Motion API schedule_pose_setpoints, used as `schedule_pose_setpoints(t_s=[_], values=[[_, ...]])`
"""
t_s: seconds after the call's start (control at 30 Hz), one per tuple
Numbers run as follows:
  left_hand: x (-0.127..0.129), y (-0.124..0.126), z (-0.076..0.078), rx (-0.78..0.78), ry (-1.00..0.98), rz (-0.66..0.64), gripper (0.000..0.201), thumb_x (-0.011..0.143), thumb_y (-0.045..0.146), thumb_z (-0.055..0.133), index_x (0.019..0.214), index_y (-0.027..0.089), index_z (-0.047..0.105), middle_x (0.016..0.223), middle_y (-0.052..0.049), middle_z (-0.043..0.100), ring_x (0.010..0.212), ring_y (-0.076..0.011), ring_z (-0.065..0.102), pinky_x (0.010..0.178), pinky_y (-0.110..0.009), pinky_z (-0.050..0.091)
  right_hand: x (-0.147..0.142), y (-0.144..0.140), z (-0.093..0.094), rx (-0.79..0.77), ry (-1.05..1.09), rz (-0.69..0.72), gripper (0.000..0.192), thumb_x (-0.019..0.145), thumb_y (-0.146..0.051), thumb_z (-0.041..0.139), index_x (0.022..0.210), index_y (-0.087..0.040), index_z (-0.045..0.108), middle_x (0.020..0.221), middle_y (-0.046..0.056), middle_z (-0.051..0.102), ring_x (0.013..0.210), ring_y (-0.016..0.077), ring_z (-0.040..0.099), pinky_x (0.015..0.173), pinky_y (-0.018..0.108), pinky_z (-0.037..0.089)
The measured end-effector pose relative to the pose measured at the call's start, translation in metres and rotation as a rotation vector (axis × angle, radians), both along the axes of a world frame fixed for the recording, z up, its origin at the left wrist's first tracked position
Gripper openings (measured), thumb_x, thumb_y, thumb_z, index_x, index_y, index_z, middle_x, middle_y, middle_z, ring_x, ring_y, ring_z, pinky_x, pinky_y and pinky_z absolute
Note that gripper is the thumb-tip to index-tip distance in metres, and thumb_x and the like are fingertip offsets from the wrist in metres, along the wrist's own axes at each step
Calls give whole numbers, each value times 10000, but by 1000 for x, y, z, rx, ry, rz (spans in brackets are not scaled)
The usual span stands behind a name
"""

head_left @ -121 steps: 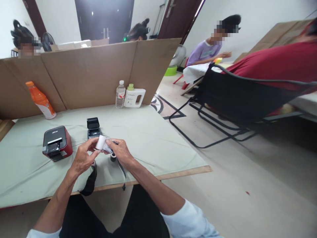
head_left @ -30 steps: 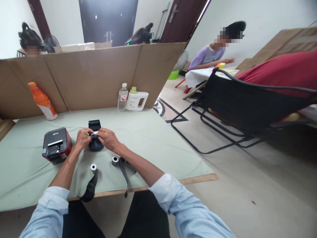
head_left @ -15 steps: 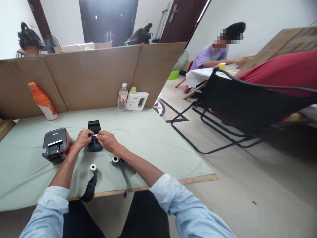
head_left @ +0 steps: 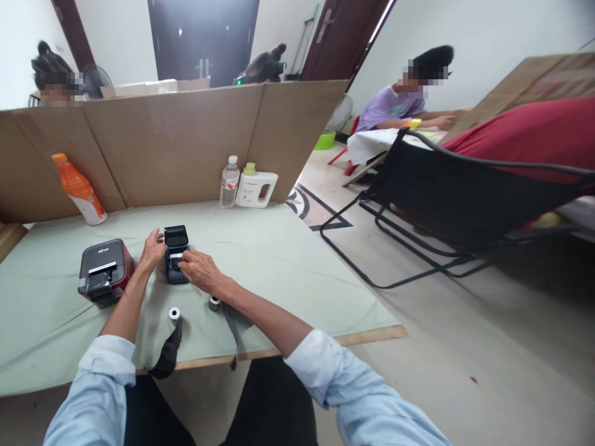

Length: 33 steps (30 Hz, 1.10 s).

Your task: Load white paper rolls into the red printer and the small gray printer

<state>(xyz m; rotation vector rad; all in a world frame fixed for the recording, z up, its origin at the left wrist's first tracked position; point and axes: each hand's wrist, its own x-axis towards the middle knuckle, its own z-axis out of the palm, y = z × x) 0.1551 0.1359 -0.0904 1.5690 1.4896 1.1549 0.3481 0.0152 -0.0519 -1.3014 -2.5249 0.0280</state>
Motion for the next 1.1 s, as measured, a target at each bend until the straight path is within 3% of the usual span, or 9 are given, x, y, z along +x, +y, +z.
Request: schedule_pose_setpoints(t_s=[0.1, 0.2, 0.37, 0.7, 0.9, 1.1], values=[[-1, -3, -4, 16, -75, -73, 881, 597, 77, 570, 1476, 119, 513, 1363, -190, 654, 1193, -297, 675, 967, -423, 585, -1, -2, 1, 18, -32, 7, 282, 1063, -213, 499, 981, -172, 766, 1062, 111, 669, 965, 209, 543, 767, 298, 428], [-10, -15, -4, 94, -97, -205, 837, 606, 98, 579, 1441, 156, 570, 1350, -151, 663, 1243, -288, 649, 1068, -456, 535, -1, -3, 0, 31, -47, 17, 288, 1062, -202, 496, 973, -168, 768, 1065, 114, 675, 962, 210, 547, 765, 301, 428], [-23, -37, 0, 228, 122, -376, 594, 692, 126, 564, 1255, 218, 730, 1380, -96, 654, 1306, -267, 604, 1128, -449, 492, -5, -3, 1, 25, -99, 8, 280, 1053, -191, 497, 996, -164, 769, 1031, 118, 686, 959, 213, 568, 760, 301, 434], [-24, -44, 2, 248, 191, -407, 530, 727, 101, 535, 1185, 225, 770, 1402, -88, 662, 1338, -242, 589, 1186, -440, 430, -15, 4, 5, 11, -63, -26, 275, 1050, -203, 485, 1009, -153, 752, 1026, 131, 712, 954, 221, 626, 769, 309, 437], [-24, -47, 1, 244, 170, -397, 552, 711, 91, 538, 1192, 231, 771, 1406, -88, 659, 1344, -251, 586, 1196, -448, 424, -15, 5, 5, 6, -6, -42, 216, 1033, -281, 570, 1147, -174, 718, 1116, 118, 713, 1028, 225, 631, 826, 305, 445], [-25, -53, -2, 193, 116, -423, 539, 722, 144, 631, 1242, 234, 742, 1450, -111, 608, 1359, -286, 562, 1031, -425, 562, -14, 15, 4, -88, 167, -134, 250, 1060, -244, 503, 1095, -203, 747, 1129, 87, 719, 1047, 197, 644, 863, 283, 458]])
